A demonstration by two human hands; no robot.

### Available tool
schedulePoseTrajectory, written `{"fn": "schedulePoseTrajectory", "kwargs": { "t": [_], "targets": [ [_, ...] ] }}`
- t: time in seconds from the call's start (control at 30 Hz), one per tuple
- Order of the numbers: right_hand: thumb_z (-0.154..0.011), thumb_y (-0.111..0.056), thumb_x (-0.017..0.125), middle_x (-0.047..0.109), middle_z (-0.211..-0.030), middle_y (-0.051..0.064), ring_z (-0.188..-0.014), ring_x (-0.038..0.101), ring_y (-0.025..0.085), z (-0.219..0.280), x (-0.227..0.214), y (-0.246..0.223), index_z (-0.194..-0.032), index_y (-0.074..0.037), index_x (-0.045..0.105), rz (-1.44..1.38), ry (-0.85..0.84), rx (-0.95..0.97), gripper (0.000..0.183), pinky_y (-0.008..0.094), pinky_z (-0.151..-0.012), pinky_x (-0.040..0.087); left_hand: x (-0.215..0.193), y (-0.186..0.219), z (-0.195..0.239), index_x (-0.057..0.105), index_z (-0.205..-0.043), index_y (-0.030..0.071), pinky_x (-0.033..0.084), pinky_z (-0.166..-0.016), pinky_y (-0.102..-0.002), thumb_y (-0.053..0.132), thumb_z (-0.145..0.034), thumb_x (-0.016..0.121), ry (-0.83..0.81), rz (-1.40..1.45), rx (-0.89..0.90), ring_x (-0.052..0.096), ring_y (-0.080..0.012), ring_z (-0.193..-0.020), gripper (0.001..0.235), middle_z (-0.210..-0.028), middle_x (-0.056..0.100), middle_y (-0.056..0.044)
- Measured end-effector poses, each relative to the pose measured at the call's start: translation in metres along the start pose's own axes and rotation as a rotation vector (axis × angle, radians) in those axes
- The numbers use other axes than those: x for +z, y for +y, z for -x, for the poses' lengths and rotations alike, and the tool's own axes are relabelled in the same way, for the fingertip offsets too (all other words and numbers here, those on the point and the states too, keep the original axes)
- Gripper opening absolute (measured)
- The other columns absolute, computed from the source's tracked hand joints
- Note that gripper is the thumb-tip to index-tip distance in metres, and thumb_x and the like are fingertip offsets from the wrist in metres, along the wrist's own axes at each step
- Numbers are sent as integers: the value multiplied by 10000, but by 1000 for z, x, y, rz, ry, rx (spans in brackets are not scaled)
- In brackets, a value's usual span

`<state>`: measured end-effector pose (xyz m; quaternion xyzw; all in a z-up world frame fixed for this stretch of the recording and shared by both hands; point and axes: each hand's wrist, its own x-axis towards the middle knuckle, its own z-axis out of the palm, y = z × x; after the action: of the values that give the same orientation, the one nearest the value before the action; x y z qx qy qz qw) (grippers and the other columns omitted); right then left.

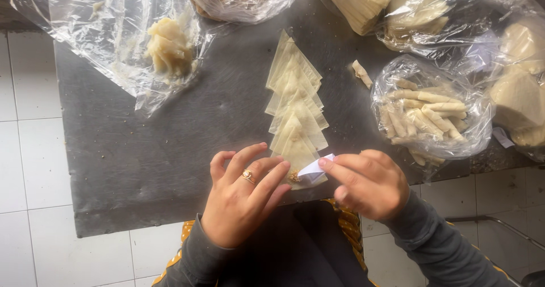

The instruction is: The person places a small amount of granular filling onto a triangular wrapper and folds it into a sealed packet. The person repeats this process for several wrappers, stacking the finished packets on the table.

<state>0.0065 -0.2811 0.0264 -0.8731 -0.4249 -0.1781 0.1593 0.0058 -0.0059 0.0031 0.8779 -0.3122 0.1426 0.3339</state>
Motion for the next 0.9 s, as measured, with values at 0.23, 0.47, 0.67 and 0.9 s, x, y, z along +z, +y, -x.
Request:
{"fn": "schedulePoseTrajectory", "kwargs": {
  "t": [0.23,0.47,0.67,0.9],
  "targets": [
    [-1160,-297,461,740,-1275,120,-1116,685,185,11,-2,-3,-1668,-173,170,143,26,-190,599,304,-846,464,7,4,-2,599,-1306,149,358,-999,-488,265,-877,810,-65,27,7,583,-247,-1257,492,-1192,685,17],
    [-1084,-4,724,735,-1216,50,-975,661,184,33,10,5,-1682,-76,133,144,92,311,843,269,-815,519,10,3,-3,614,-1282,132,356,-998,-482,262,-877,814,-46,73,8,584,-251,-1252,470,-1167,691,6],
    [-979,133,630,758,-1238,45,-906,671,218,49,3,-8,-1677,-12,174,279,37,562,846,325,-880,558,-6,2,2,696,-1039,158,366,-975,-444,120,-854,741,-23,-23,-64,619,-219,-1209,195,-1090,711,34],
    [-969,54,779,752,-1210,78,-978,759,224,48,-4,-17,-1599,29,377,324,104,790,748,309,-844,606,-9,25,10,733,-1045,95,396,-855,-376,121,-836,774,18,-92,-278,632,-194,-946,215,-973,696,15]
  ]
}}
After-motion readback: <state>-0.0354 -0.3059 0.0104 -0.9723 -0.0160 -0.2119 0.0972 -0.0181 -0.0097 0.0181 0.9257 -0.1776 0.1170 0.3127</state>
